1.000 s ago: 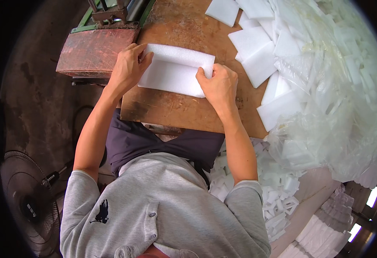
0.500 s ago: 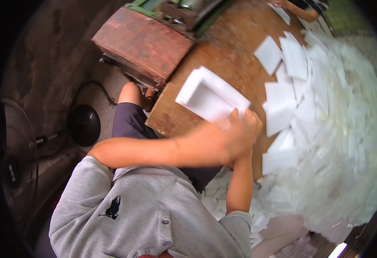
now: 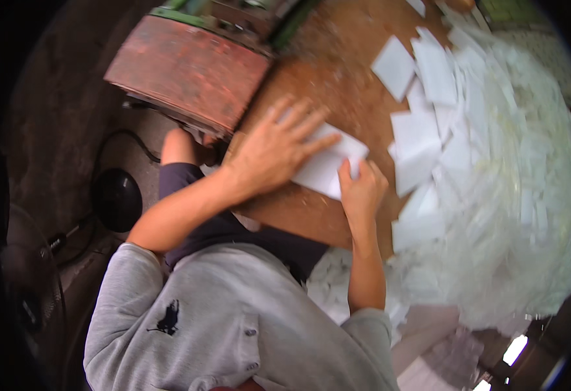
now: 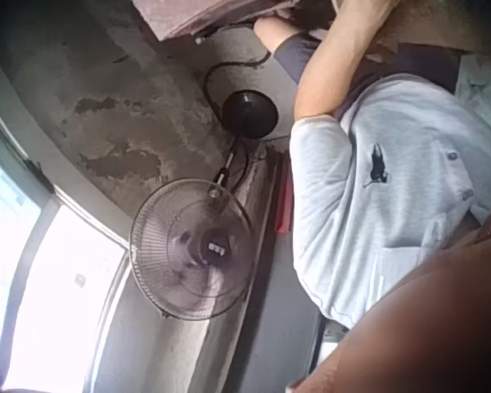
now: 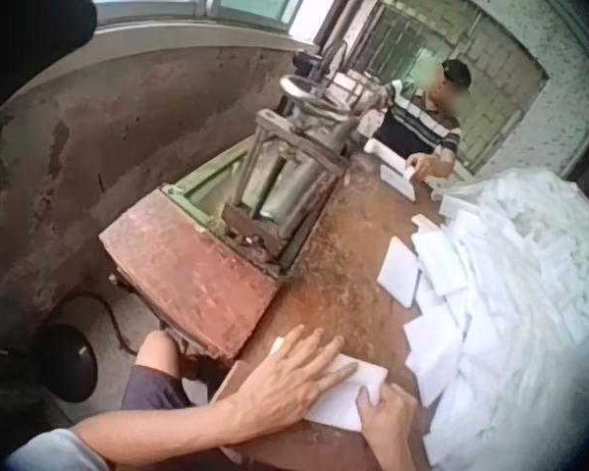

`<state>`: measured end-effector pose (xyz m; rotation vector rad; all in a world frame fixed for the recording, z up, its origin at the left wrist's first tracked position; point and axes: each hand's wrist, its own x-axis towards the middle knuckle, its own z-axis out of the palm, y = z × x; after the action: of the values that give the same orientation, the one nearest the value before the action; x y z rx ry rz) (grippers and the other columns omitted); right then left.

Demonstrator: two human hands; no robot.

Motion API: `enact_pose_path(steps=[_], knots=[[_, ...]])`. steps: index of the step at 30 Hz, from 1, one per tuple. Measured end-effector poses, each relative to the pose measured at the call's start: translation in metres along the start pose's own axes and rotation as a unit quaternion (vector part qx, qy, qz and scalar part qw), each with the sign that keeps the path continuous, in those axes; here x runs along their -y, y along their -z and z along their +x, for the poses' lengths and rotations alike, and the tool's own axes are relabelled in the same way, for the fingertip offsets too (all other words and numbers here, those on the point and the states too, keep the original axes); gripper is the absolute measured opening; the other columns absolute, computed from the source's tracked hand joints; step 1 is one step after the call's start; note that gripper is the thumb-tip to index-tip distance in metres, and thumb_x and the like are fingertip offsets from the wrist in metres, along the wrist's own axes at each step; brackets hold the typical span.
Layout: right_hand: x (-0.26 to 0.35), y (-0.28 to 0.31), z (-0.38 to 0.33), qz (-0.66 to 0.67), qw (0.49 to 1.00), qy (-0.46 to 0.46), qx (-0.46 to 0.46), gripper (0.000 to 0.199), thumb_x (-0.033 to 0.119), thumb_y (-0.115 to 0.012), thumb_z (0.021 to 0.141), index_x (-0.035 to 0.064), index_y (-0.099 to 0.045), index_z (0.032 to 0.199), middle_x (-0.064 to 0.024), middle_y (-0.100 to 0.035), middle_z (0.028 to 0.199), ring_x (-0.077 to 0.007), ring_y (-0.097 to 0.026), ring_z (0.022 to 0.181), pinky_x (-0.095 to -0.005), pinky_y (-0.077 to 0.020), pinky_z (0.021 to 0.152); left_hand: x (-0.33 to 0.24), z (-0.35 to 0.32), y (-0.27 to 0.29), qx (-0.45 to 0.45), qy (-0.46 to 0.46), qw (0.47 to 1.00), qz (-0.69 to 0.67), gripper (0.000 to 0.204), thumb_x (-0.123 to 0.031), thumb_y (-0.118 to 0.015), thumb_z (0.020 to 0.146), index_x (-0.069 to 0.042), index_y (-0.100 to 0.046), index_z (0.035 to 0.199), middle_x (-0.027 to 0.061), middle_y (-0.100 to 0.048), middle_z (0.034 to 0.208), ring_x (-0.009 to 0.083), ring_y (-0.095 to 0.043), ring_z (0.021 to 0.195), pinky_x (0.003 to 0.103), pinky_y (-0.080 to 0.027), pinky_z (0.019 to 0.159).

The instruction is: The recorder is assembling foam pieces by folding and fitting them together, likely for product packaging.

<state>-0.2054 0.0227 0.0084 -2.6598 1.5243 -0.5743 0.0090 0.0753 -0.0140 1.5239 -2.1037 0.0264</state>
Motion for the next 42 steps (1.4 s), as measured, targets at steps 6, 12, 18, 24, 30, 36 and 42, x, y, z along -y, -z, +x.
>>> enact_pose_path(steps=[6, 12, 18, 24, 30, 36, 42], knots=[[-0.007, -0.012, 0.007, 0.062, 0.997, -0.039, -0.017, 0.027, 0.013, -0.073, 0.081, -0.0027, -0.057, 0.066, -0.0196, -0.057, 0.065, -0.0399, -0.059, 0.061, -0.0493, -0.0442, 0.056, -0.004, 0.004, 0.003, 0.014, 0.002, 0.999, 0.038, 0.062, -0.023, -0.061, 0.09, -0.025, -0.045, 0.15, 0.0125, -0.043, 0.152, 0.0344, -0.042, 0.137, 0.05, -0.03, 0.115], [-0.008, 0.008, -0.001, 0.084, 0.995, -0.049, -0.03, 0.023, 0.013, -0.074, 0.079, -0.0018, -0.059, 0.069, -0.0178, -0.059, 0.066, -0.0373, -0.059, 0.061, -0.0445, -0.0452, 0.054, -0.001, 0.004, 0.033, 0.025, -0.008, 0.996, -0.085, 0.059, -0.024, -0.059, 0.094, -0.017, -0.043, 0.15, 0.0128, -0.04, 0.154, 0.0339, -0.03, 0.147, 0.052, -0.014, 0.123], [-0.013, 0.075, -0.073, -0.01, 0.934, 0.161, -0.32, 0.037, 0.002, -0.081, 0.07, 0.0013, -0.071, 0.106, -0.0133, -0.063, 0.089, -0.0297, -0.064, 0.078, -0.0382, -0.0542, 0.067, -0.013, -0.095, 0.077, -0.302, 0.128, 0.922, -0.206, 0.043, -0.025, -0.05, 0.101, 0.004, -0.057, 0.131, 0.022, -0.057, 0.134, 0.0344, -0.055, 0.125, 0.041, -0.043, 0.103], [-0.004, 0.089, -0.097, -0.012, 0.9, 0.277, -0.337, 0.033, 0.003, -0.078, 0.078, 0.0087, -0.074, 0.111, -0.0044, -0.06, 0.102, -0.021, -0.059, 0.091, -0.0337, -0.0483, 0.071, -0.008, -0.191, 0.058, -0.327, 0.231, 0.911, -0.097, 0.039, -0.025, -0.045, 0.105, 0.004, -0.06, 0.126, 0.02, -0.062, 0.126, 0.0299, -0.058, 0.119, 0.042, -0.043, 0.103], [-0.018, 0.101, -0.111, -0.017, 0.893, 0.274, -0.355, 0.033, 0.001, -0.077, 0.078, 0.0085, -0.074, 0.11, -0.0033, -0.06, 0.102, -0.0217, -0.059, 0.093, -0.0354, -0.0475, 0.071, 0.144, -0.339, 0.017, -0.301, 0.707, 0.557, -0.315, 0.053, -0.049, -0.048, 0.102, -0.004, -0.065, 0.123, 0.0112, -0.07, 0.11, 0.0224, -0.066, 0.101, 0.036, -0.051, 0.09], [-0.047, 0.091, -0.12, 0.313, 0.906, -0.076, -0.276, 0.031, -0.008, -0.075, 0.077, -0.0077, -0.066, 0.106, -0.0074, -0.06, 0.098, -0.0182, -0.062, 0.087, -0.0287, -0.0513, 0.073, 0.133, -0.364, -0.011, -0.296, 0.651, 0.423, -0.556, 0.052, -0.053, -0.047, 0.1, -0.007, -0.069, 0.107, 0.0056, -0.068, 0.087, 0.0183, -0.063, 0.079, 0.035, -0.051, 0.07], [-0.066, 0.067, -0.135, 0.425, 0.865, -0.138, -0.229, 0.026, 0.0, -0.079, 0.081, -0.0079, -0.068, 0.103, -0.0047, -0.061, 0.093, -0.0102, -0.061, 0.078, -0.0239, -0.051, 0.067, 0.106, -0.38, -0.008, -0.308, 0.665, 0.444, -0.515, 0.052, -0.053, -0.046, 0.101, -0.006, -0.069, 0.106, 0.0052, -0.068, 0.087, 0.0174, -0.062, 0.077, 0.034, -0.05, 0.068]])
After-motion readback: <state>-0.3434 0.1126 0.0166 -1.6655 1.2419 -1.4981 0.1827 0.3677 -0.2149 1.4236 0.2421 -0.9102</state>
